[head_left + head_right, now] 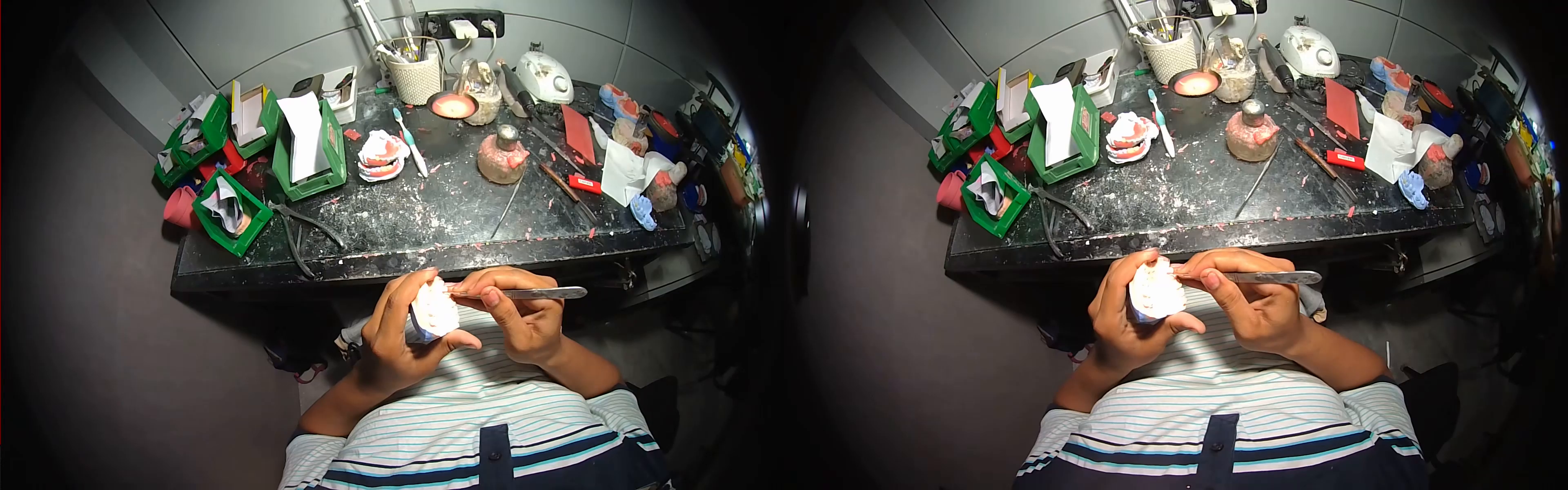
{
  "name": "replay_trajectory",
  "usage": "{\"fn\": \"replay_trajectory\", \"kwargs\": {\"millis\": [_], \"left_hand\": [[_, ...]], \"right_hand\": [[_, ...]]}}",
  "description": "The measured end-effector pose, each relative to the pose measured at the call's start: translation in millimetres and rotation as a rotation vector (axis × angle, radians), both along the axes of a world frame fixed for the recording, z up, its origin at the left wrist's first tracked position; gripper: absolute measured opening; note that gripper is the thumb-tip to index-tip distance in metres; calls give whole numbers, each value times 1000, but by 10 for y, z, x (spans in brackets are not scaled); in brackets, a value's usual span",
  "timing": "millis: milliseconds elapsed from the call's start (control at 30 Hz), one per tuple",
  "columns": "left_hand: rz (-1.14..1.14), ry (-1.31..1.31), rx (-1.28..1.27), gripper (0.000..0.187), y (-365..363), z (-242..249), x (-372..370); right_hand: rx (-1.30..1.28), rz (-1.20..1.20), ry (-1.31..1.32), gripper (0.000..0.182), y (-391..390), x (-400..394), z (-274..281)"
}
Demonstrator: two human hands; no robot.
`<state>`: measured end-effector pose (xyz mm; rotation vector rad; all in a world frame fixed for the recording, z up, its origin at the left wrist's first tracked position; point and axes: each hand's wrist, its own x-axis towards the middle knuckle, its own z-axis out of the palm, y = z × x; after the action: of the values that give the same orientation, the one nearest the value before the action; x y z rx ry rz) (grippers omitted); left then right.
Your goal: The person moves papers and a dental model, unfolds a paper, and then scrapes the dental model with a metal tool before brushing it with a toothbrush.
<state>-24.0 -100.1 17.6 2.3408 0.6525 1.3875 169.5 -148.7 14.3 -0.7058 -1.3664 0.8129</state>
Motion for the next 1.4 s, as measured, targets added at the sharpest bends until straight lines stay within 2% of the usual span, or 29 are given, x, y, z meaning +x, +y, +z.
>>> {"fn": "replay_trajectory", "kwargs": {"millis": [300, 467, 667, 900, 967, 1100, 1267, 1400], "left_hand": [[-49, -49, -104, 94, -38, -148, -16], [-55, -41, -92, 93, -34, -146, -1], [-9, -20, -63, 93, -52, -163, 18], [47, 2, -29, 92, -50, -151, 32], [56, 10, -34, 92, -56, -131, 22], [90, 17, 6, 90, -45, -98, 27], [91, 2, 13, 89, -49, -105, 32], [83, -8, 12, 88, -50, -114, 30]], "right_hand": [[16, 1, -14, 16, -6, 2, -58], [-96, 40, 144, 17, -28, -38, -57], [-32, -19, 52, 17, -15, -39, -116], [-56, -23, 71, 18, -23, -99, -126], [-114, -27, 257, 18, -42, -147, -138], [-112, -25, 257, 18, -25, -138, -123], [-41, -50, 87, 17, 0, -101, -137], [-53, -55, 99, 16, -8, -116, -118]]}}
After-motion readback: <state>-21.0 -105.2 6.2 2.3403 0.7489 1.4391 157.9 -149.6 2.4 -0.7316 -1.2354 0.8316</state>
